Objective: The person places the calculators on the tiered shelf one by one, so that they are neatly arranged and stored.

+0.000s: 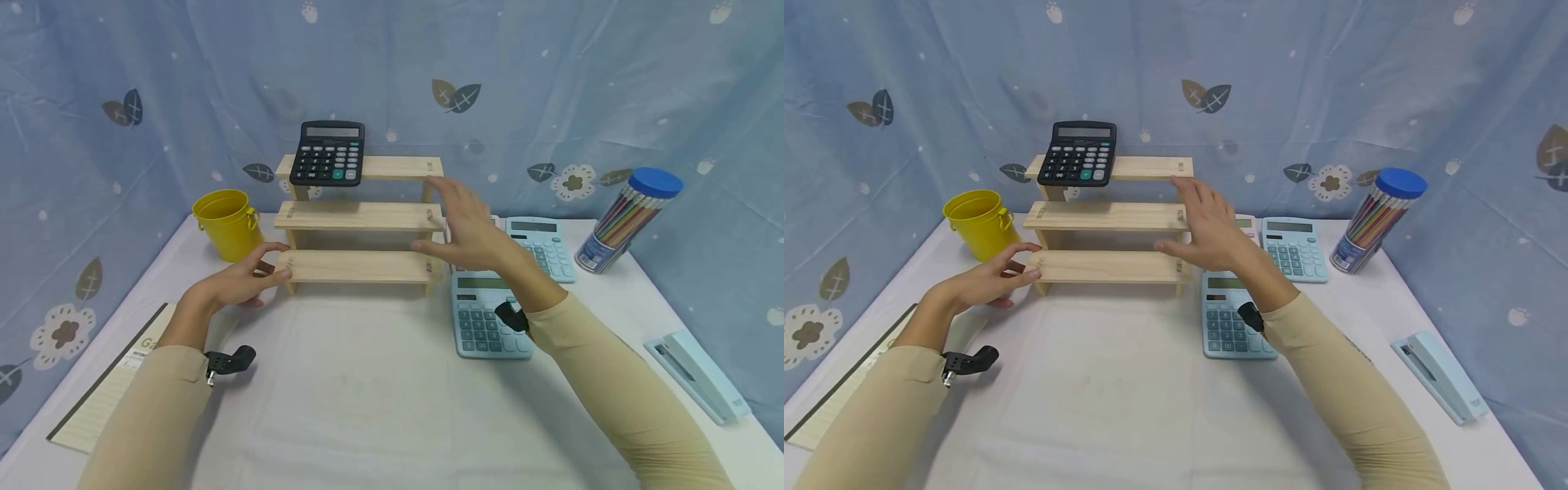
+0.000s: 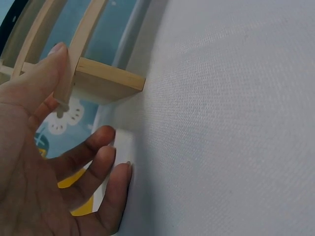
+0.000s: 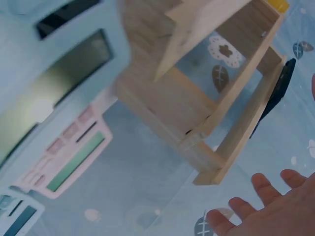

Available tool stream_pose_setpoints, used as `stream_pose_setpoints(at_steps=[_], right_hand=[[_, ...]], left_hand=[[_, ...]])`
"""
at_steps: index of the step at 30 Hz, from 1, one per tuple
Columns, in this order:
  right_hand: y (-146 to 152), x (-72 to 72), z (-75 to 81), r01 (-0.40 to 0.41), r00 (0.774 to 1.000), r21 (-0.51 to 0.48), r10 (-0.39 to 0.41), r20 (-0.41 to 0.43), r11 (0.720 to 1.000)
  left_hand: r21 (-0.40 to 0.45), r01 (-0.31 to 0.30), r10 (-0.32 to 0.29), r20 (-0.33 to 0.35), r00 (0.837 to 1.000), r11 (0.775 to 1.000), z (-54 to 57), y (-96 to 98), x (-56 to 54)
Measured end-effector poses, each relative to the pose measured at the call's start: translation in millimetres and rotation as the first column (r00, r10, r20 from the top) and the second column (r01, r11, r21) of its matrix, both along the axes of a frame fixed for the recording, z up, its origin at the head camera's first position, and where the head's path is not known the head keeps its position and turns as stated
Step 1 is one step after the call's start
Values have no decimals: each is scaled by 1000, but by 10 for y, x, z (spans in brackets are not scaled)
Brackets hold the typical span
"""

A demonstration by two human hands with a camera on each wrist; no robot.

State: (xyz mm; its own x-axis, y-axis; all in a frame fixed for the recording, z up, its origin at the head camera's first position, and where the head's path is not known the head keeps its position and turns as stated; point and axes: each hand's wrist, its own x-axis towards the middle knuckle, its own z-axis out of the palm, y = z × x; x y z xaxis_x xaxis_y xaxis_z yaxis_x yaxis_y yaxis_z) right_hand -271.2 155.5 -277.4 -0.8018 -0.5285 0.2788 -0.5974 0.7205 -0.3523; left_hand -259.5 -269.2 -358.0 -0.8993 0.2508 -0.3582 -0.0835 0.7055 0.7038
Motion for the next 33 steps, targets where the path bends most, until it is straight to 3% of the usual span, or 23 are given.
stream_pose_setpoints(at_steps=[5,18,27,33], right_hand=[[146,62,-77,51,998,-12,-51,29,999],[522,275,-315,76,993,-30,-73,92,997],[710,395,-489,113,991,31,-115,70,993],[780,478,-559,142,981,23,-143,132,990]], left_hand=[[10,-3,3,-4,1000,1000,-13,-2,5],[12,9,-9,-17,1000,1000,-3,-1,36],[54,7,-7,-7,1000,999,-24,-53,58],[46,10,-10,-8,1000,999,-17,-57,71]])
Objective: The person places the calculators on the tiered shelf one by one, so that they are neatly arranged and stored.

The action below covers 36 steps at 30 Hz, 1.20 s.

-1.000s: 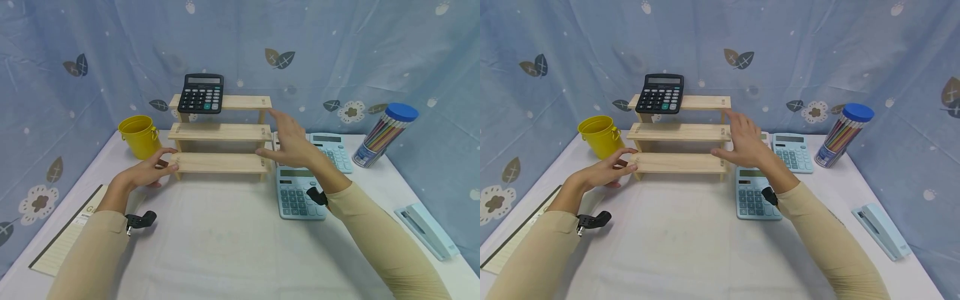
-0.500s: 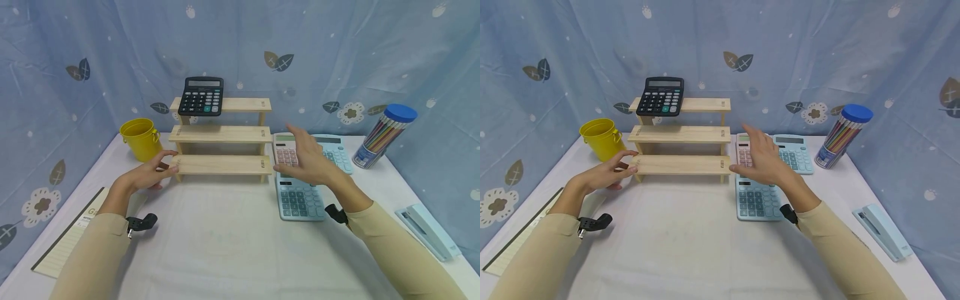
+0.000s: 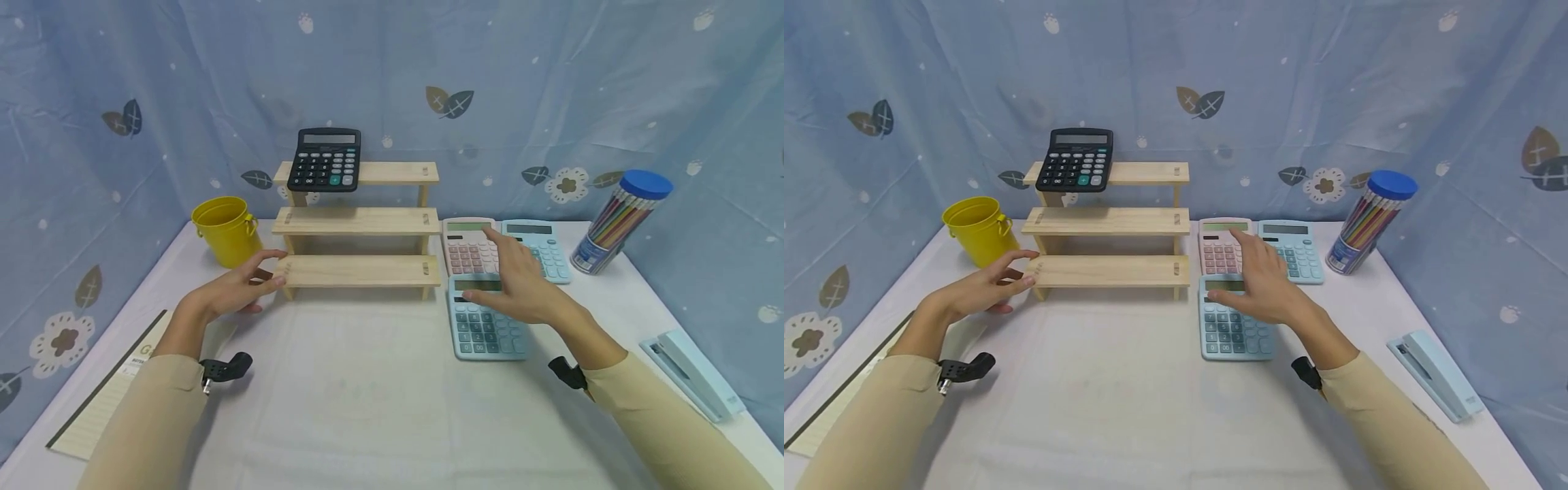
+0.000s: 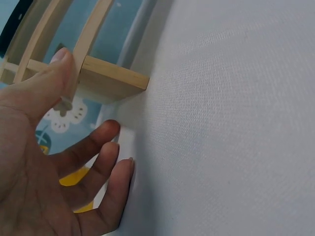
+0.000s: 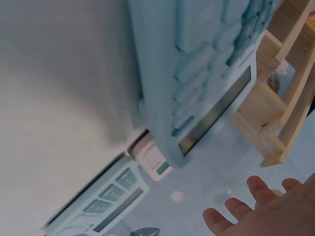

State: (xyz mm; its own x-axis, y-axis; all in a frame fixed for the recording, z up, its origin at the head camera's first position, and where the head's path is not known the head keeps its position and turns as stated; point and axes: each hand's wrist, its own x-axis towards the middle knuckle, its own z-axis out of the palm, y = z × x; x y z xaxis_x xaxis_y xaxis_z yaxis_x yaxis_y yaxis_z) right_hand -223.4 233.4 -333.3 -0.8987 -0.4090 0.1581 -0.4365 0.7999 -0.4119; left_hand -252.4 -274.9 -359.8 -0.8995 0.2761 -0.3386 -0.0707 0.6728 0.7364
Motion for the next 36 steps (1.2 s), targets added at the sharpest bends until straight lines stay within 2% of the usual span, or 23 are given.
stream_pose_setpoints(at_steps=[2,9,14,20,36], right_hand=[[14,18,-15,6,1000,-4,-6,20,1000],[-7,49,-28,-14,1000,-7,14,0,1000],[-53,73,-51,-17,1000,-3,17,18,1000],[-111,106,-98,8,996,49,-12,87,999],[-225,173,-235,8,982,183,-42,185,983]], left_hand=[[-1,1,-1,0,1000,1000,-1,4,-1],[-3,6,-6,-9,1000,1000,17,-17,9],[-4,14,-14,-15,1000,1000,19,-20,13],[3,17,-17,-5,1000,1000,-15,-19,-4],[-10,8,-8,-4,1000,1000,-6,10,9]])
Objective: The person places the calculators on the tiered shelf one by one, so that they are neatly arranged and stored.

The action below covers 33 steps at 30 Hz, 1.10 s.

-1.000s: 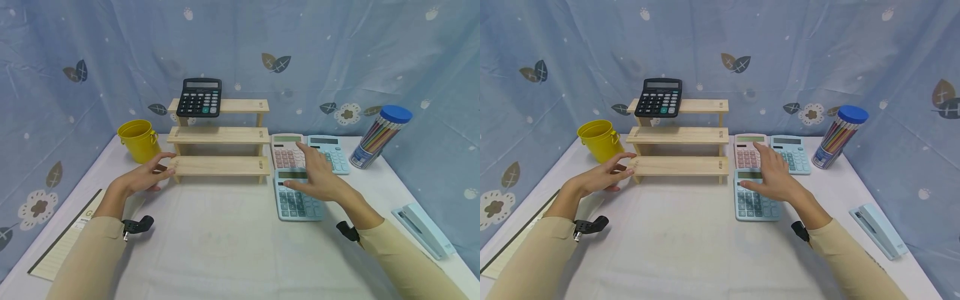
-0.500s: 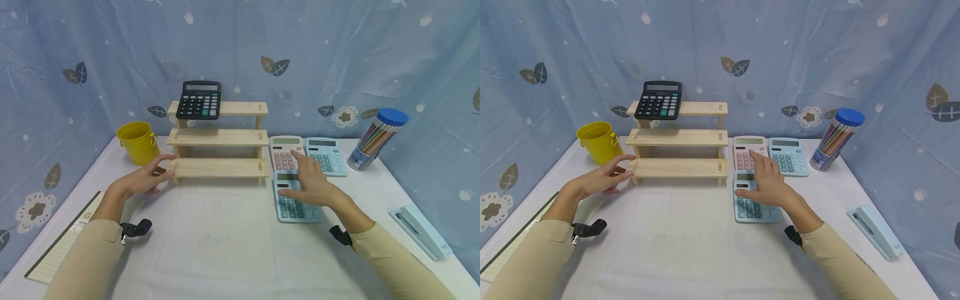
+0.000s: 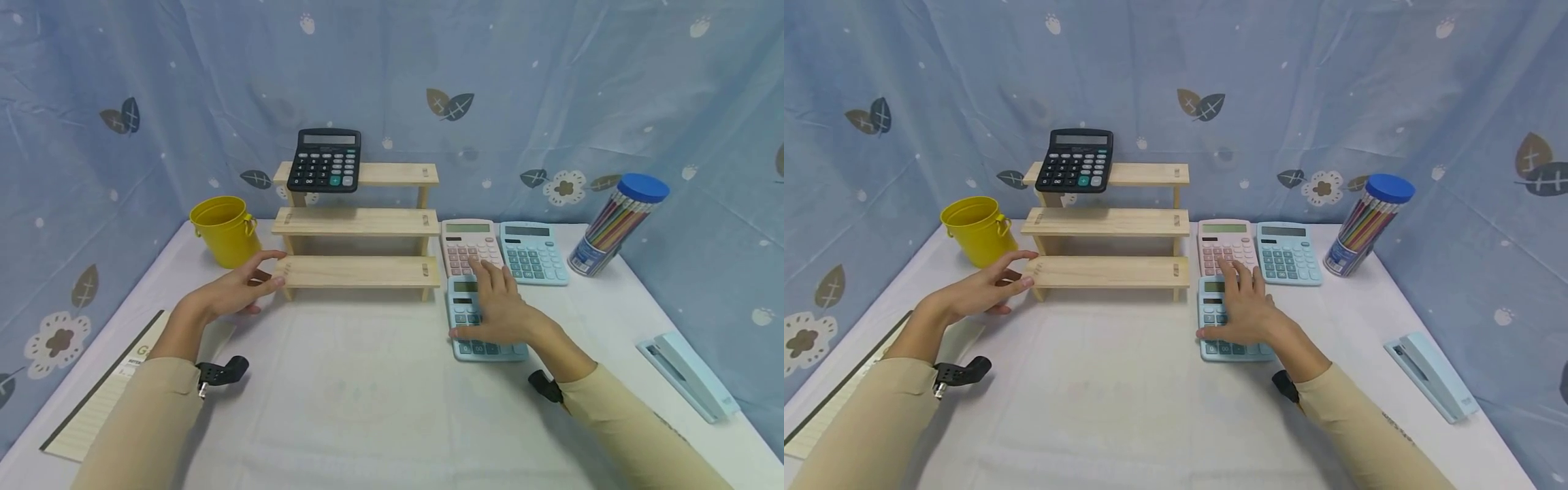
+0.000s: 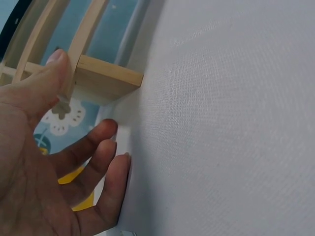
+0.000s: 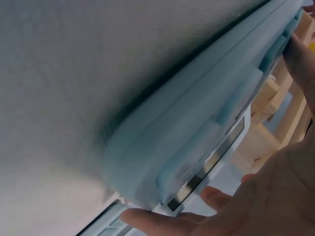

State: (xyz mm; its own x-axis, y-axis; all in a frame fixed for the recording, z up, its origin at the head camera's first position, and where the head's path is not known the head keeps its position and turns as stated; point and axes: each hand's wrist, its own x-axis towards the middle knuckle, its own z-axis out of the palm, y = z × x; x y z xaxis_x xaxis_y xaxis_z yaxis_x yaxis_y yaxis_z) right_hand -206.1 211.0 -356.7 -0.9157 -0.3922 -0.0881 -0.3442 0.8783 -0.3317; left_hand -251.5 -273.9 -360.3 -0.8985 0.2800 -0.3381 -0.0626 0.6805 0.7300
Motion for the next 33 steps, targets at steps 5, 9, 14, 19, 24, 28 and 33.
stream_pose_setpoints(at_steps=[5,9,14,19,24,28,33], right_hand=[[63,-16,-29,5,999,-3,-5,53,1000],[166,27,-31,4,997,-17,-3,79,1000],[265,110,59,-10,992,36,6,122,999],[311,164,98,-6,988,96,-9,153,995],[394,178,93,8,988,110,-25,153,994],[479,168,105,14,991,96,-26,132,995],[520,138,96,16,995,30,-19,95,999]], left_hand=[[-3,6,-6,-10,1000,1000,-3,1,-33],[5,18,-18,-16,1000,1000,-2,32,-65],[4,13,-13,-7,1000,1000,2,21,-27],[-7,-2,2,-6,1000,1000,13,-3,13],[1,2,-2,-15,1000,1000,-3,1,4],[15,8,-8,-13,1000,1000,-20,11,-7],[10,1,-1,-5,1000,1000,-29,3,-17]])
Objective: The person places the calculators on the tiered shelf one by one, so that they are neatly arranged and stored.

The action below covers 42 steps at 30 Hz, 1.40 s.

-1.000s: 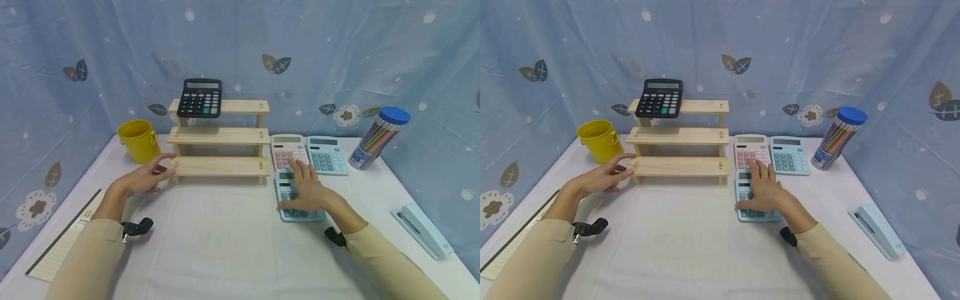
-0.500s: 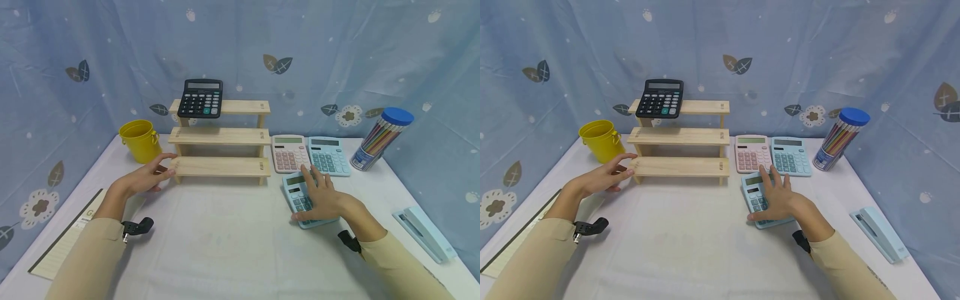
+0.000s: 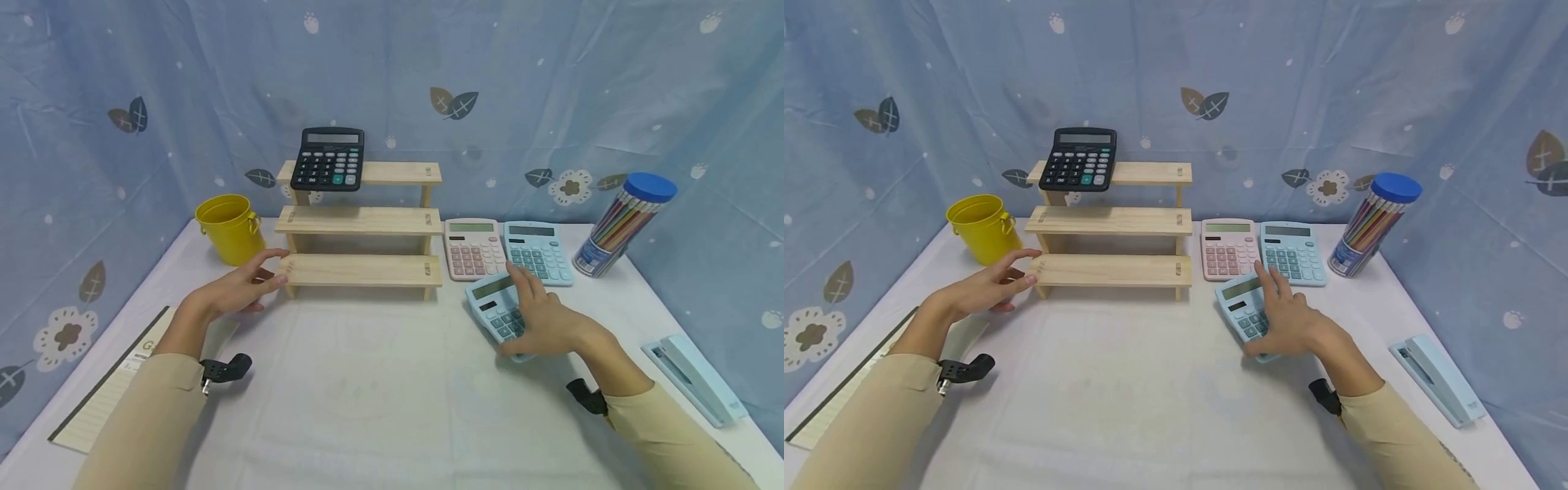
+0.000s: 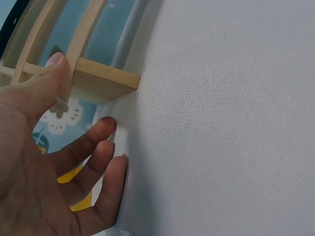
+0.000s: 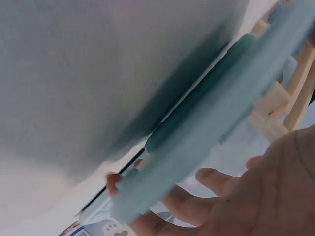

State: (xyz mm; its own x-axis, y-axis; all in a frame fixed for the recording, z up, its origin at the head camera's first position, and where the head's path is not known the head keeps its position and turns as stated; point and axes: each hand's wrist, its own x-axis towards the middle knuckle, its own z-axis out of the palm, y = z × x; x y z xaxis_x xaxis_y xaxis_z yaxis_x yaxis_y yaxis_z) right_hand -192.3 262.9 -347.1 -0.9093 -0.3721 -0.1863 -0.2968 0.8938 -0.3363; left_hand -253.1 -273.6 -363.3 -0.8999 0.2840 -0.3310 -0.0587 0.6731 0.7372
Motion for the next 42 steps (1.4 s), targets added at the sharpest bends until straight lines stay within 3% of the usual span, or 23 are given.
stream_pose_setpoints(at_steps=[6,13,17,25,42], right_hand=[[58,-41,28,18,999,-136,-21,-25,991],[115,-74,202,93,994,-275,-105,-30,957],[125,-83,291,93,991,-326,-118,-57,941],[96,-96,416,63,989,-364,-108,-105,929],[-107,-199,551,111,976,-411,-178,-128,905]], left_hand=[[0,12,-12,10,1000,1000,-3,-16,15],[16,28,-28,-12,1000,999,-13,-42,-20],[15,24,-24,-8,1000,1000,-11,-39,-23],[6,16,-16,-3,1000,1000,-5,-28,-10],[10,18,-18,6,1000,1000,3,-31,-15]])
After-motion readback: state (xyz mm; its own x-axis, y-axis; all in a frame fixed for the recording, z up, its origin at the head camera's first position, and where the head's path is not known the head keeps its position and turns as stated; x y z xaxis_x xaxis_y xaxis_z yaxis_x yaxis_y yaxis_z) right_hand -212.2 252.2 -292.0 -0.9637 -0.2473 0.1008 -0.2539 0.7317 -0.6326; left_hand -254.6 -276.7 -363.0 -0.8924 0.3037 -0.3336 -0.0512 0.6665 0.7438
